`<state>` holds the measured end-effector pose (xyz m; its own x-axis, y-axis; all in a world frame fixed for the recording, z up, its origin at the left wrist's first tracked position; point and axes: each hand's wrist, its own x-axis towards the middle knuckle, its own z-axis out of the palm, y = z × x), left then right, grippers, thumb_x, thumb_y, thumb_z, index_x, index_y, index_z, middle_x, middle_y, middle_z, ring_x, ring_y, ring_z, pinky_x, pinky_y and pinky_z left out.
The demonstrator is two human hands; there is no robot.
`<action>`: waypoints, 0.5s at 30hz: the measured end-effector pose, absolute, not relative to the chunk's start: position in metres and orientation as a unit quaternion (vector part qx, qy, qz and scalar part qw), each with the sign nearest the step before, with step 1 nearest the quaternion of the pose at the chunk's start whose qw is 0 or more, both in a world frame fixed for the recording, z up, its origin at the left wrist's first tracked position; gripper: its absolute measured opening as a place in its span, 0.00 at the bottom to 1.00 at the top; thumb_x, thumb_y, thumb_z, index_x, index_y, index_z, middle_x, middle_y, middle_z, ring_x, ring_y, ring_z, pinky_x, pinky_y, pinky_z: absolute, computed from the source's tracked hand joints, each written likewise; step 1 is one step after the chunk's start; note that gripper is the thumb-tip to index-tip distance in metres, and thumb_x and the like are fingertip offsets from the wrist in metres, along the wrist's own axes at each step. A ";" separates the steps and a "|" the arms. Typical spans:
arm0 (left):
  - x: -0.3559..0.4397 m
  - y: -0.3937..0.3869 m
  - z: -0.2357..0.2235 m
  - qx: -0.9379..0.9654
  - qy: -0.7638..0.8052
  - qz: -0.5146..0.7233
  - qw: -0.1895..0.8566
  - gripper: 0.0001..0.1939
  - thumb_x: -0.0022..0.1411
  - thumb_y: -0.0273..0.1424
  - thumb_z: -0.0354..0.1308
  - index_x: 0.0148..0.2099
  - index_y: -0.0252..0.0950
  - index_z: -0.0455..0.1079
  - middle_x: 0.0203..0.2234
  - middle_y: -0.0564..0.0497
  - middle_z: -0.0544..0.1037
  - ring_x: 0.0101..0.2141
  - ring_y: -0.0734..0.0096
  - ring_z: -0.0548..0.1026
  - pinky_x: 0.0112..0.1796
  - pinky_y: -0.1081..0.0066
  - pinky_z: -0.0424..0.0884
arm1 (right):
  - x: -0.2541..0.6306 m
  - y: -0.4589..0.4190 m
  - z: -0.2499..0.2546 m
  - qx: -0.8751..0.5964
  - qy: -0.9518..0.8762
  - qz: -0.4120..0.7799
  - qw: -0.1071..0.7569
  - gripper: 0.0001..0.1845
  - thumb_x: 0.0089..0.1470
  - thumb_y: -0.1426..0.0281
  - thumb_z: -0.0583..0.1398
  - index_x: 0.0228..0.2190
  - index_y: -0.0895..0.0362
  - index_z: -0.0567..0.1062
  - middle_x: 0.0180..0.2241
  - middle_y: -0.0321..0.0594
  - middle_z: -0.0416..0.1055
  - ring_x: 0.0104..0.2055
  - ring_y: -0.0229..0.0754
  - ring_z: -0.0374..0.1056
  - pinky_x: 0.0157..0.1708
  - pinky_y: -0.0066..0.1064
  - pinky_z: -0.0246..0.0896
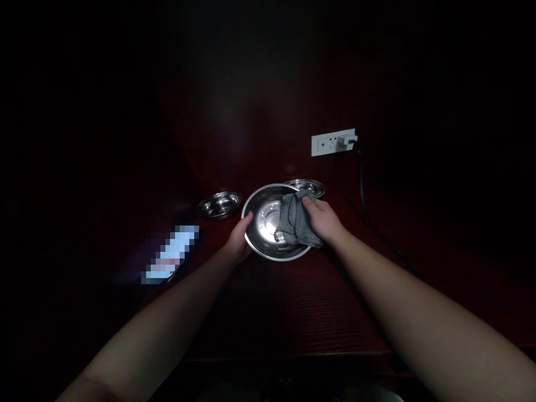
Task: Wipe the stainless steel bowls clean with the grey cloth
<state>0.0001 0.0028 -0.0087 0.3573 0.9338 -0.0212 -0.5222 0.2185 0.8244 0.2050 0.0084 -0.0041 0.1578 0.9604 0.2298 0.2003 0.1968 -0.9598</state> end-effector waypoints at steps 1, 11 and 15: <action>0.000 0.003 -0.009 0.379 0.274 0.496 0.731 0.20 0.59 0.38 0.51 0.45 0.28 0.71 0.34 0.42 0.79 0.46 0.57 0.72 0.53 0.58 0.60 | 0.205 0.008 -0.004 -0.530 -0.548 0.349 0.545 0.25 0.47 0.47 0.54 0.26 0.58 0.71 0.25 0.40 0.71 0.26 0.41 0.65 0.28 0.31 0.59; -0.002 0.002 -0.010 0.402 0.268 0.474 0.736 0.18 0.57 0.37 0.52 0.41 0.29 0.73 0.35 0.41 0.79 0.43 0.56 0.74 0.52 0.57 0.62 | 0.206 0.009 -0.005 -0.532 -0.549 0.351 0.541 0.26 0.47 0.47 0.54 0.27 0.58 0.71 0.24 0.39 0.71 0.26 0.41 0.65 0.28 0.30 0.59; -0.003 0.002 -0.010 0.405 0.266 0.471 0.737 0.18 0.56 0.37 0.53 0.41 0.29 0.73 0.35 0.41 0.79 0.43 0.56 0.74 0.52 0.57 0.61 | 0.206 0.007 -0.002 -0.535 -0.548 0.351 0.539 0.25 0.47 0.48 0.55 0.27 0.59 0.72 0.25 0.39 0.71 0.26 0.40 0.65 0.27 0.30 0.59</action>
